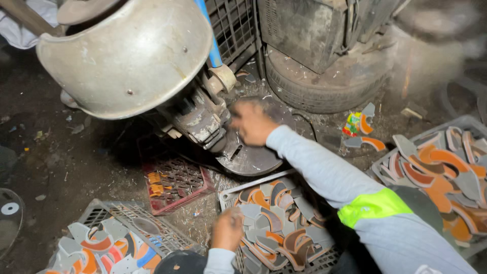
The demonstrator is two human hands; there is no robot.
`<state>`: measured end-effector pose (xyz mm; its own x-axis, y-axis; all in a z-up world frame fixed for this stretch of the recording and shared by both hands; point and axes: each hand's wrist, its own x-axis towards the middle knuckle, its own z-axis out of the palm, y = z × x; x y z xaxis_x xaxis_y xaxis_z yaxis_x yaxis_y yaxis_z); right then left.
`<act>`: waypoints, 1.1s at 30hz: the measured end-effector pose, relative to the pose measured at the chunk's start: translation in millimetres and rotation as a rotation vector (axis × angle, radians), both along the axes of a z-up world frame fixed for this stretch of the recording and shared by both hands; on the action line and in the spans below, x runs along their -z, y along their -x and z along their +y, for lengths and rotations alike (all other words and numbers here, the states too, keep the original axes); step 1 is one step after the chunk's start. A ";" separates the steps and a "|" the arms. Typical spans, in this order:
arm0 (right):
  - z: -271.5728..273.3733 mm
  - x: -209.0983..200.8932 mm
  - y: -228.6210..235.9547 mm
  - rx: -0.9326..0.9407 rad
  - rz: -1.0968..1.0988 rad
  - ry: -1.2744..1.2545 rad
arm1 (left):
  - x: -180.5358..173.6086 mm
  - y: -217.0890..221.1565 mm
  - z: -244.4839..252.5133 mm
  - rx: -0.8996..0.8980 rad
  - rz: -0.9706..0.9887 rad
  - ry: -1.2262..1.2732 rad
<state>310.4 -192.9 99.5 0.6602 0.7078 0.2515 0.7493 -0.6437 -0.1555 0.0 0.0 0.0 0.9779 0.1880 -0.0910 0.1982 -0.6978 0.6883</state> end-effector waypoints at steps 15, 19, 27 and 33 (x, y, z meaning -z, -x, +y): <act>-49.9 -92.7 268.7 -0.565 0.709 -0.309 | -82.6 -21.8 -5.7 -0.119 -0.283 0.321; -60.8 -109.3 276.2 -0.477 0.625 -0.361 | -107.9 -40.0 1.2 -0.207 -0.447 0.152; -71.4 -214.9 250.9 -0.497 0.520 -0.387 | -110.6 -70.4 -1.8 -0.125 -0.582 -0.196; -107.6 -303.3 145.6 -0.196 0.233 -0.672 | -53.3 -18.5 40.0 -0.218 -0.243 -0.021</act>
